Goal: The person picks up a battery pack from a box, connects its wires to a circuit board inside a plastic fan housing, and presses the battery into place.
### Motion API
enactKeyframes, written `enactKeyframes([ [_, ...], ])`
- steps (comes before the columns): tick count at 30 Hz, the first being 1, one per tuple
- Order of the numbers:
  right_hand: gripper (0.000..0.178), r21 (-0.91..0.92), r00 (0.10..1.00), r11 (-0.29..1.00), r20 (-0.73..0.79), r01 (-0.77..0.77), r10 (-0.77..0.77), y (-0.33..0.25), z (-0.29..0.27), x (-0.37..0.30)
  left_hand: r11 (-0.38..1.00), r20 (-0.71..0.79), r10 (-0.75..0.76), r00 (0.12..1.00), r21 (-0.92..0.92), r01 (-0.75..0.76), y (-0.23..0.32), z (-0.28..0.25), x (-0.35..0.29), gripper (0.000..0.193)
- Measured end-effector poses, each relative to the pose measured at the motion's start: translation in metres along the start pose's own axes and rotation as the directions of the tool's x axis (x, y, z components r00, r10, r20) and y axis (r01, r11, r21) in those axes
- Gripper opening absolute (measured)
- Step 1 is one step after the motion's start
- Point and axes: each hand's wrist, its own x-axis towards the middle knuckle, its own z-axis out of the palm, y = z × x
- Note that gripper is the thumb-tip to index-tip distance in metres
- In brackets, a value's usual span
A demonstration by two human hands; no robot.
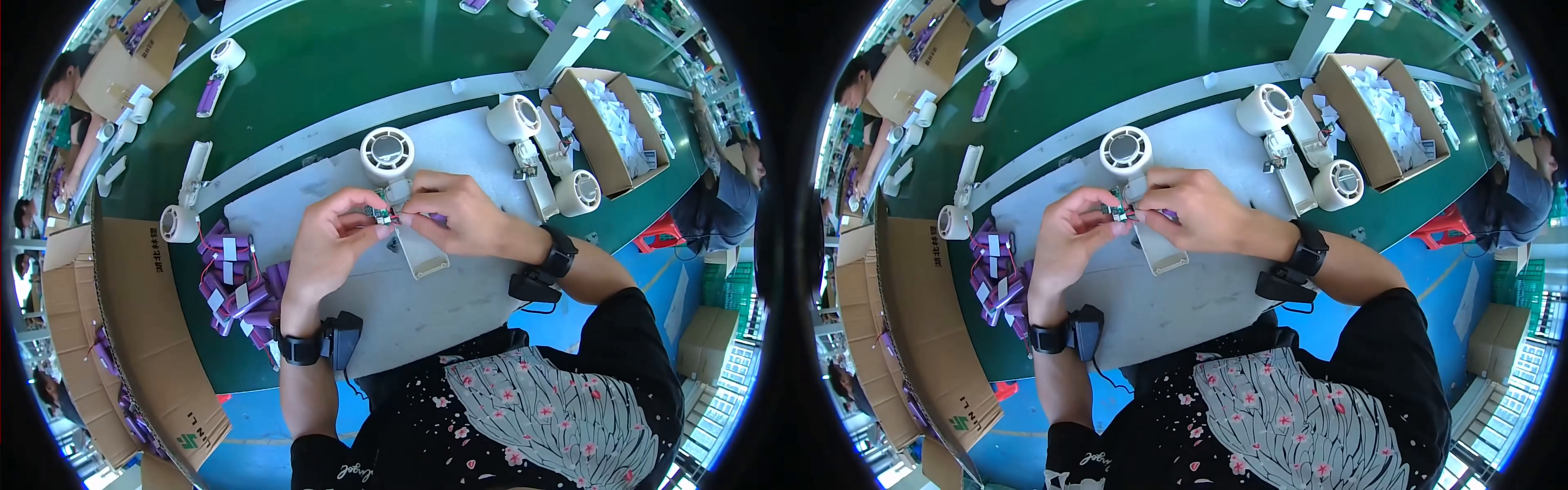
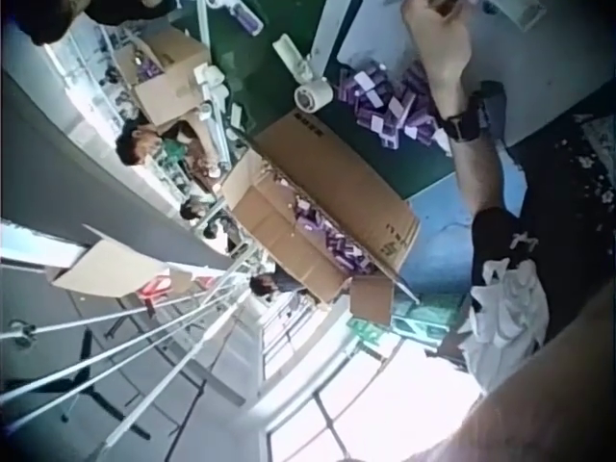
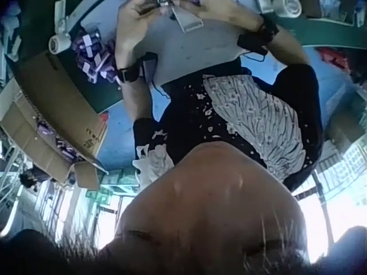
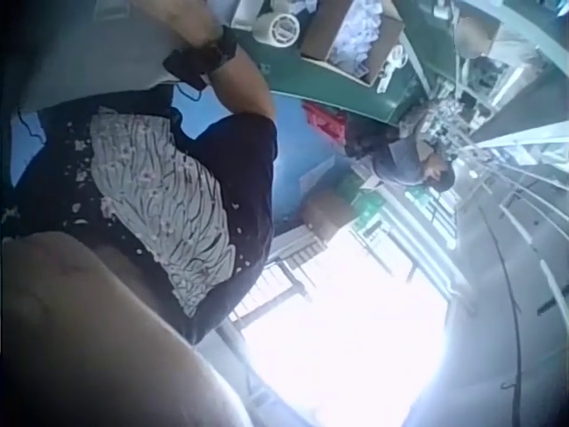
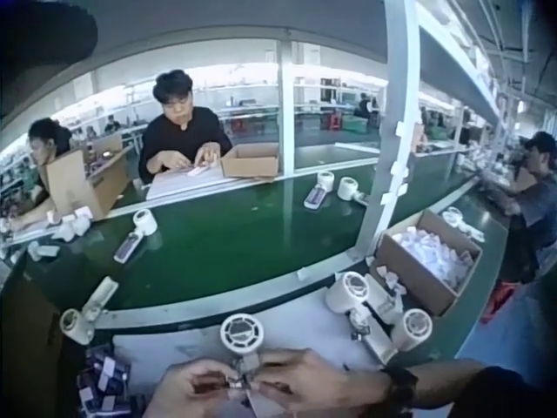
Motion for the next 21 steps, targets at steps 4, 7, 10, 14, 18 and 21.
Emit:
enactKeyframes([
  [4,0.004,-0.009,0.999,1.000,-0.014,-0.029,0.029,-0.002,0.000,0.000,1.000,-0.036,-0.004,0.999,-0.021,0.003,-0.001,0.001,0.000,0.025],
  [7,0.004,0.018,1.000,1.000,0.002,-0.003,0.003,-0.002,0.000,0.001,1.000,-0.054,0.005,0.999,0.021,-0.004,0.000,0.002,0.001,0.026],
  [10,0.006,-0.001,1.000,1.000,0.014,-0.010,0.010,0.000,0.000,0.002,0.999,-0.066,0.022,0.998,0.034,-0.019,-0.003,0.002,0.002,0.027],
  [14,0.007,-0.017,0.999,0.999,0.032,0.028,-0.028,0.001,-0.004,0.003,0.997,-0.057,0.071,0.996,0.037,-0.069,-0.006,0.004,0.003,0.029],
  [18,0.012,-0.010,0.997,1.000,-0.069,-0.020,0.019,0.002,-0.002,-0.002,0.983,-0.037,0.138,0.990,0.125,-0.132,-0.009,0.009,0.006,0.033],
  [21,0.034,0.012,0.981,0.999,-0.191,0.046,-0.043,0.000,0.010,0.002,0.943,-0.098,0.153,0.983,0.312,-0.116,-0.009,0.007,-0.001,0.037],
])
